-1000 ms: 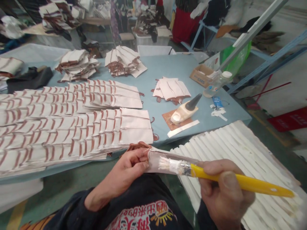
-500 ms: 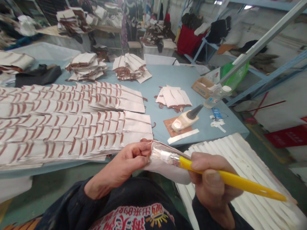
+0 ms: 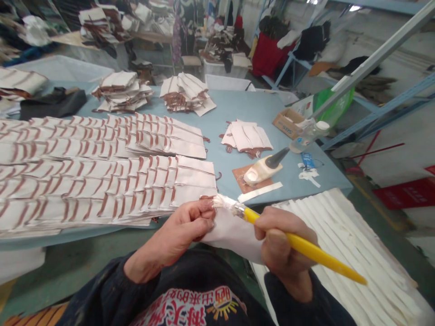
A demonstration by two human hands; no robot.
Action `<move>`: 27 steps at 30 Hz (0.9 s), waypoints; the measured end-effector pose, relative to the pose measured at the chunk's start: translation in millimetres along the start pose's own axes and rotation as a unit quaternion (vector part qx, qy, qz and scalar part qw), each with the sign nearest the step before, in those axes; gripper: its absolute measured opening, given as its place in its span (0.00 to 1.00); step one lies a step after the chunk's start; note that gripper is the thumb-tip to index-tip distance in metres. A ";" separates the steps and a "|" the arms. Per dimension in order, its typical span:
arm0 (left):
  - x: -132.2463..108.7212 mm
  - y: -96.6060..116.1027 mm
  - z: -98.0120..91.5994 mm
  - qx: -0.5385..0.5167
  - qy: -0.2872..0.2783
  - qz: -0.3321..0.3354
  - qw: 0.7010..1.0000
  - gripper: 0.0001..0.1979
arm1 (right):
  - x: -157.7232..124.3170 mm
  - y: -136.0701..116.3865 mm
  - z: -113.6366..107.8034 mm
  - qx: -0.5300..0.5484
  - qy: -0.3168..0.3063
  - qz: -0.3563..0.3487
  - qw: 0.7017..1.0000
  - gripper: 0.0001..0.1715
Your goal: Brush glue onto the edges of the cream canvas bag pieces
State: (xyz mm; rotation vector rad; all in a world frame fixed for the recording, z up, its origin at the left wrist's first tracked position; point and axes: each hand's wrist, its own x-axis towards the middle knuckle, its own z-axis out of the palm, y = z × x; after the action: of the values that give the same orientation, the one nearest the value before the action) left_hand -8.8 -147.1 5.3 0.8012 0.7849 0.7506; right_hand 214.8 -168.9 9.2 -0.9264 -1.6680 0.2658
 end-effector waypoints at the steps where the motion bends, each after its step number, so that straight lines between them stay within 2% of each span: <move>1: 0.1 -0.2 -0.1 0.004 -0.001 -0.003 1.000 0.10 | -0.4 1.3 0.2 -0.007 0.006 0.002 1.000 0.13; 5: 1.2 1.4 1.5 0.015 -0.005 -0.014 1.000 0.12 | -0.6 -0.6 -0.2 -0.009 0.056 -0.013 0.998 0.15; 10: 2.7 4.4 4.9 0.006 0.009 -0.008 1.000 0.13 | 3.6 -0.4 -0.6 -0.023 -0.001 -0.088 0.996 0.14; 14: 1.8 4.7 6.3 0.003 0.011 -0.009 1.000 0.14 | 6.2 1.0 -6.7 -0.067 0.004 -0.100 0.993 0.14; 21: 2.7 7.5 9.6 -0.035 0.016 -0.011 0.999 0.19 | 4.7 -18.9 -7.9 -0.086 -0.042 -0.188 0.978 0.08; 24: 2.2 7.7 10.4 -0.046 0.021 -0.009 0.999 0.20 | 8.0 -19.2 -6.7 -0.113 -0.080 -0.182 0.974 0.12; 27: 0.0 6.4 9.5 -0.051 0.023 0.000 0.998 0.19 | 5.7 -15.0 -13.4 -0.137 -0.076 -0.169 0.973 0.11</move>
State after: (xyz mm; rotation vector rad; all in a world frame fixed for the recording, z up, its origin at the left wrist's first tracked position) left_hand -2.7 -147.1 15.1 0.6935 0.7816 0.8054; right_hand 220.1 -178.7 26.8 -0.8192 -2.0059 -0.1319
